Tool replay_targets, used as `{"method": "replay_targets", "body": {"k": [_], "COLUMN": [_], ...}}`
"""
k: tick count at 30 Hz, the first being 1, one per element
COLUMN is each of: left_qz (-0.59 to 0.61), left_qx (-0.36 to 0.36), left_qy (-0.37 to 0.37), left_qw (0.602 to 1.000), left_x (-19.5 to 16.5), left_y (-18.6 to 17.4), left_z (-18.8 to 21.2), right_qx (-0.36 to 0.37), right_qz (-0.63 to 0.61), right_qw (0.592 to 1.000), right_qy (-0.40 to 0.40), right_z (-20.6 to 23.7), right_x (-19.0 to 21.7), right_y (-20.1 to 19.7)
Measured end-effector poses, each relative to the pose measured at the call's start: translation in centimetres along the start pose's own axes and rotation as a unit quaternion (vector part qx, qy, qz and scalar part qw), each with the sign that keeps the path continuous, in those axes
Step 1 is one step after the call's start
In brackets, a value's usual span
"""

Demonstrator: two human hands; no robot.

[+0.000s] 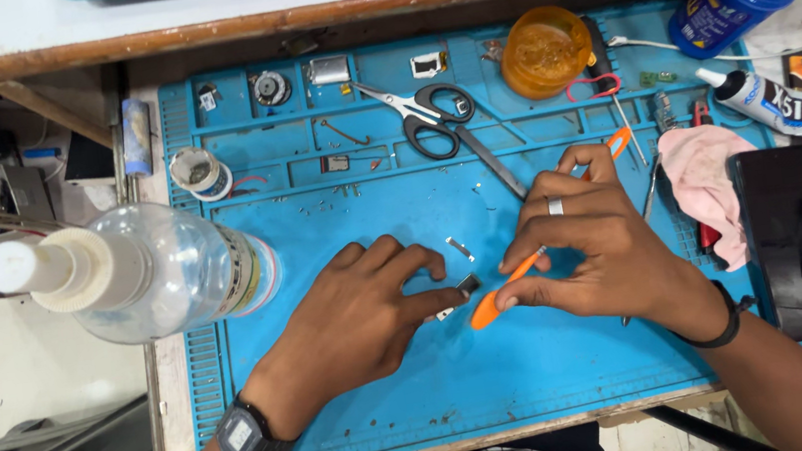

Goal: The person applies liquid from a plastic bottle onto a small circuit board on a blue work mat and scrubs the board with a toothbrush, turning it over to clean both sides. They continue brushing and handling the board before setting it down on the bench.

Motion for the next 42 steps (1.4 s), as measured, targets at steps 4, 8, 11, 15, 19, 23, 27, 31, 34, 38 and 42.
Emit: {"method": "replay_targets", "body": {"k": [4, 8, 11, 15, 19, 23, 27, 31, 34, 38, 42], "left_qz": [-0.005, -0.057, -0.123, -0.137, -0.089, -0.055, -0.001, 0.164, 0.279, 0.354, 0.37], "left_qx": [0.005, -0.014, -0.032, -0.06, -0.01, 0.038, 0.024, -0.054, -0.109, -0.134, -0.138], "left_qy": [0.007, 0.055, 0.107, 0.154, 0.149, 0.105, 0.047, 0.021, -0.021, -0.085, -0.091], "left_qw": [1.0, 0.997, 0.986, 0.977, 0.985, 0.992, 0.999, 0.985, 0.954, 0.922, 0.915], "left_x": [0.0, -0.8, -1.8, -2.7, -2.6, -2.1, -1.7, -0.9, 0.2, 1.2, 1.4], "left_y": [0.5, 1.1, 1.9, 2.4, 3.1, 3.4, 2.8, 0.8, -0.2, -0.1, 0.7], "left_z": [0.0, 0.0, 0.0, 0.1, 0.2, 0.1, -0.2, -0.4, -0.4, 0.0, 0.3], "right_qx": [-0.012, -0.015, -0.012, -0.032, -0.04, -0.044, -0.06, -0.111, -0.168, -0.175, -0.131], "right_qz": [-0.011, -0.045, -0.066, -0.087, -0.092, -0.101, -0.075, -0.05, -0.083, -0.156, -0.172], "right_qw": [1.0, 0.998, 0.996, 0.993, 0.992, 0.991, 0.992, 0.989, 0.978, 0.963, 0.968], "right_qy": [0.017, 0.038, 0.055, 0.072, 0.076, 0.074, 0.083, 0.085, 0.095, 0.129, 0.124], "right_z": [0.3, 0.8, 1.1, 1.5, 1.6, 1.7, 2.1, 3.0, 3.9, 4.4, 3.5], "right_x": [-0.3, -0.7, -1.2, -1.5, -1.6, -1.6, -1.9, -2.3, -2.5, -2.4, -1.2], "right_y": [0.1, 0.6, 0.9, 0.7, 0.6, 0.8, 0.6, -0.1, -0.3, 0.6, 1.5]}}
Point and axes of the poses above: each hand's wrist, its own z-axis away from the middle knuckle, its own y-axis out of the palm, x = y × z, the point moved 6 cm from there along -z, towards the middle knuckle, and after that the axes turned 7 degrees about -y, right-handed, at the moved point
